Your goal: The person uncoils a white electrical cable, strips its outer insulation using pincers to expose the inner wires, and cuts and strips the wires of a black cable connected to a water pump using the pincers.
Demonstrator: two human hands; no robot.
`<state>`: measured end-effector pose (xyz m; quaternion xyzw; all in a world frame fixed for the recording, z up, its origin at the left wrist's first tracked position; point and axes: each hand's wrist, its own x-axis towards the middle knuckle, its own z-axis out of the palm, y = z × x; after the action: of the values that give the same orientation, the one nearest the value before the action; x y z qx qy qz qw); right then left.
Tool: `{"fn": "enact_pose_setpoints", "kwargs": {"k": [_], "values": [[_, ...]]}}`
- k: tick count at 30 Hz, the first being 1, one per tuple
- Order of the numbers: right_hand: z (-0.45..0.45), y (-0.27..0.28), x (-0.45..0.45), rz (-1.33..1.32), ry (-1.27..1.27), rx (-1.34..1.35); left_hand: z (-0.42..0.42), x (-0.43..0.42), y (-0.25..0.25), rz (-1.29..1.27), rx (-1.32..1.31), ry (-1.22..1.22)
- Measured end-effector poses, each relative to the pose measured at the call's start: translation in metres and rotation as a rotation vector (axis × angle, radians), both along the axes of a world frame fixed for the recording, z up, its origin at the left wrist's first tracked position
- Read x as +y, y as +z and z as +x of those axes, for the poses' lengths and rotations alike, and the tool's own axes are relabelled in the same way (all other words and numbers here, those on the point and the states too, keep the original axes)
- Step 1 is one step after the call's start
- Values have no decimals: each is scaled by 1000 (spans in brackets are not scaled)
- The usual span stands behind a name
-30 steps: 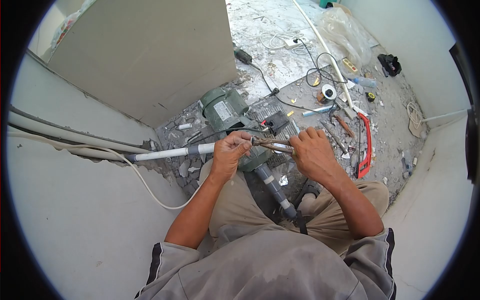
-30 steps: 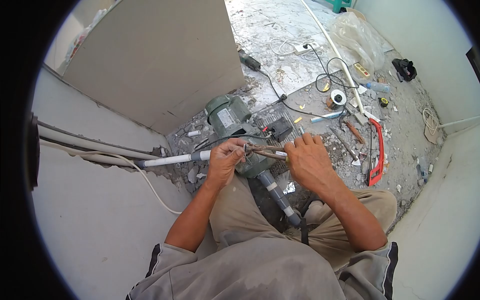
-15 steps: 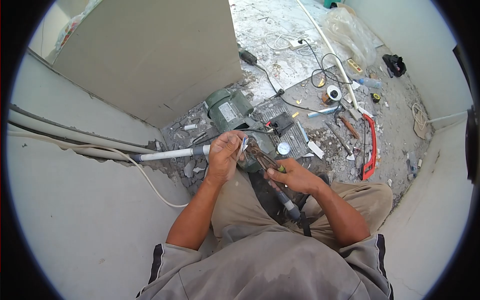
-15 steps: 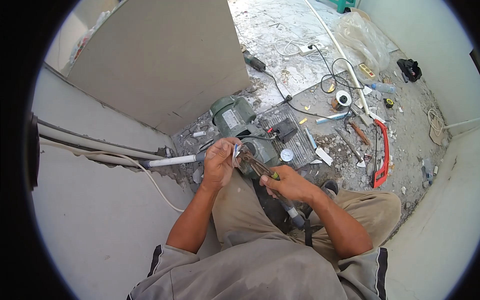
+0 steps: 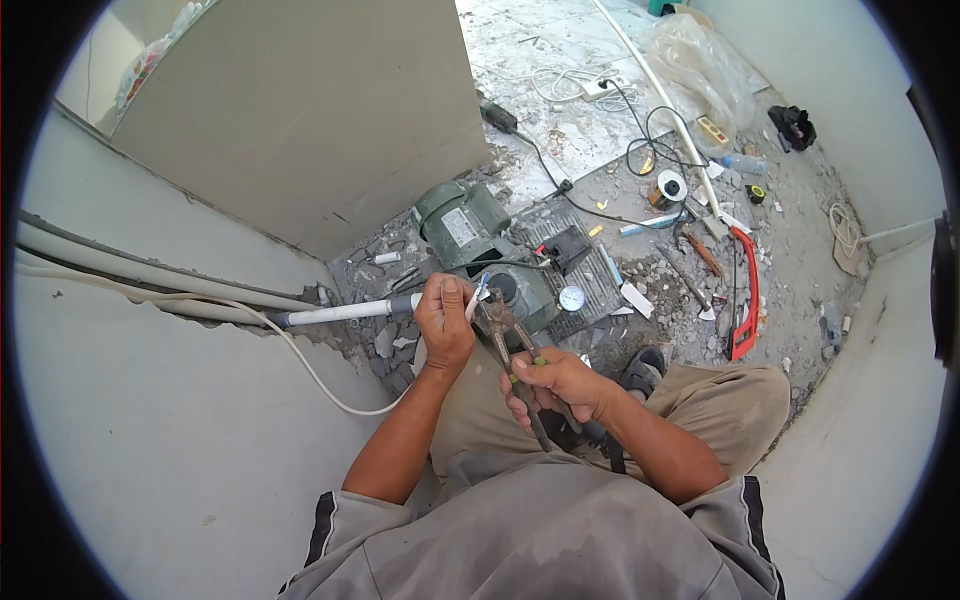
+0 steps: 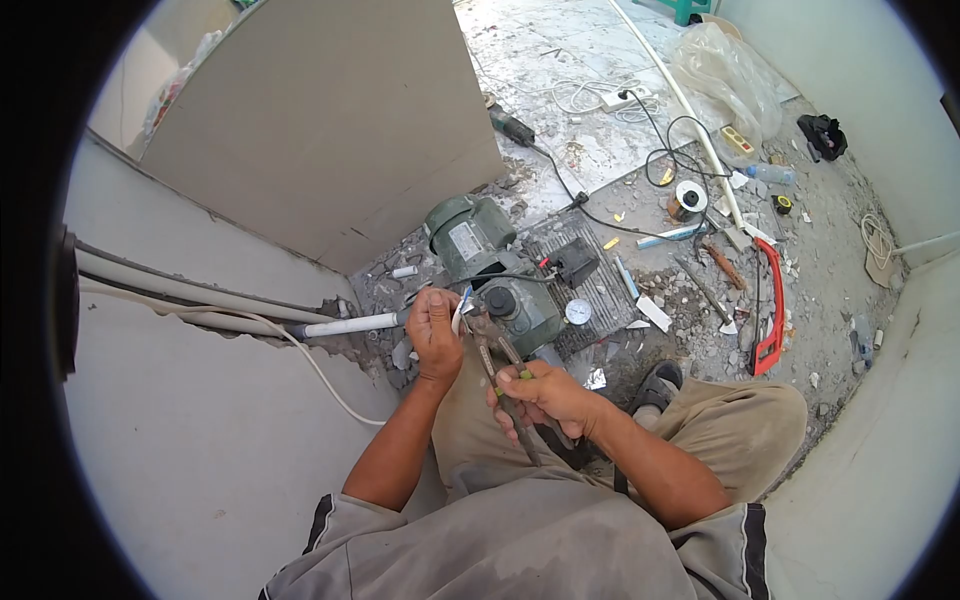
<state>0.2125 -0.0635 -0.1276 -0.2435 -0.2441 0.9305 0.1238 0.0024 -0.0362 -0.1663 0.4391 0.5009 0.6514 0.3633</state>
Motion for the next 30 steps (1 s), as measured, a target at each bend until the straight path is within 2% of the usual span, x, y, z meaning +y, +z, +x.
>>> {"fn": "enact_pose_setpoints", "kwargs": {"k": [3,6,7,9,10,12,15,16,21,24,27,30], "values": [[-1,-2,-8,-182,2,99,0,1,-1,34,15,27],[0,-7,-9,-193,22,155,-4,1,-4,14,30,9],[-2,-8,-7,-66,16,44,-5,2,-5,13,43,2],[-5,-8,2,193,2,-178,-10,4,0,41,407,194],[-6,-6,5,476,-28,-352,-12,5,5,55,590,288],[-5,2,9,1040,-86,-702,-22,0,21,-90,463,158],[-9,20,10,1259,-117,-989,-15,-16,63,-274,236,-22],[-10,19,9,1302,-138,-998,-13,-19,72,-327,154,-78],[-21,6,-14,1563,-240,-975,-18,-26,83,-588,382,-62],[-28,-2,-28,1535,-103,-958,-21,-35,74,-623,322,-37],[-35,3,-36,1339,25,-923,-26,-46,55,-602,237,-18],[-36,7,-31,1112,120,-757,-27,-60,44,-522,232,27]]}}
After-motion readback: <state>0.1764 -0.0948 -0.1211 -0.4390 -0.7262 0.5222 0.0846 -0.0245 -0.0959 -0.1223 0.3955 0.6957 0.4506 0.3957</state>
